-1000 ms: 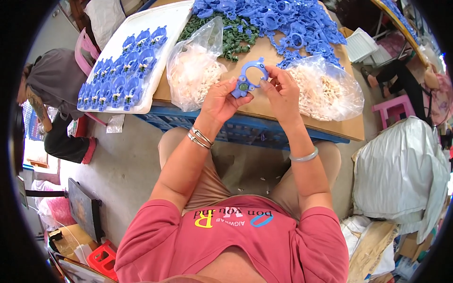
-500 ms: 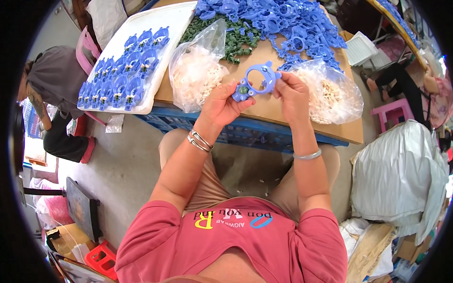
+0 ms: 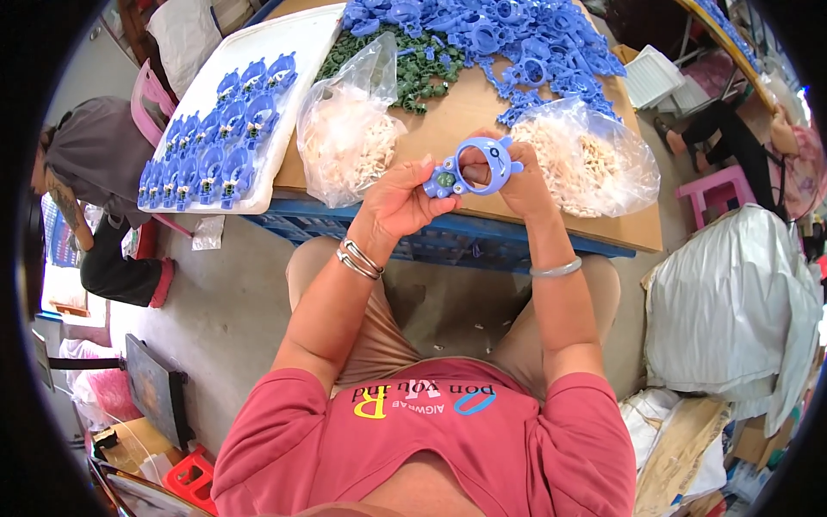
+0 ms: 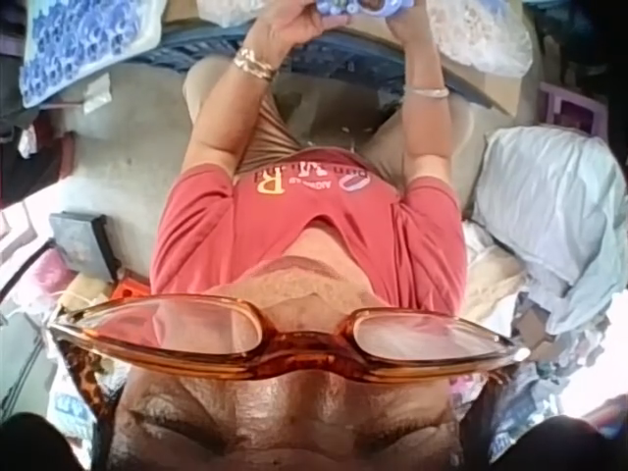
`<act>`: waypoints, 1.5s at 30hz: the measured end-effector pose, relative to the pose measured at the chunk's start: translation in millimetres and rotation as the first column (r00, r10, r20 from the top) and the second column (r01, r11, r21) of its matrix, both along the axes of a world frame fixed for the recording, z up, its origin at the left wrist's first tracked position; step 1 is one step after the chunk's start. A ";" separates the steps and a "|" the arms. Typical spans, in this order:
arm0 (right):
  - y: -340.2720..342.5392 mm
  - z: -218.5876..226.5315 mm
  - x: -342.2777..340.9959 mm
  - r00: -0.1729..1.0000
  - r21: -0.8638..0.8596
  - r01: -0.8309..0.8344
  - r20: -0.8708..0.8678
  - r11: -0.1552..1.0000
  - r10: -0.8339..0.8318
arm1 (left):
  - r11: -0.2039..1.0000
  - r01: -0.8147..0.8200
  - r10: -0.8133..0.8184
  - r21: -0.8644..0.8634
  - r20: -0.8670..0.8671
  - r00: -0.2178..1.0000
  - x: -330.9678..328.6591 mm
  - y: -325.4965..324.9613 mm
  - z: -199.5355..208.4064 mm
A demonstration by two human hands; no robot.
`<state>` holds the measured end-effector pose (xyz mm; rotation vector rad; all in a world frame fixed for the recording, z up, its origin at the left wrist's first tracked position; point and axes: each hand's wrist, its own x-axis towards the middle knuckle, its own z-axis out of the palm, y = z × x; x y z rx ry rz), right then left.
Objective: Assembling small white decorations onto blue circular plastic frames in a workshop setting.
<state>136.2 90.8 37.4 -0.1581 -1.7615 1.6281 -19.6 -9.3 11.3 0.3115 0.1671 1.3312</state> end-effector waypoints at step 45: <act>0.6 -8.4 -14.0 0.667 0.804 0.368 0.121 0.467 -0.735 | 0.816 -0.545 0.538 -0.192 -0.091 0.838 -12.3 8.5 3.7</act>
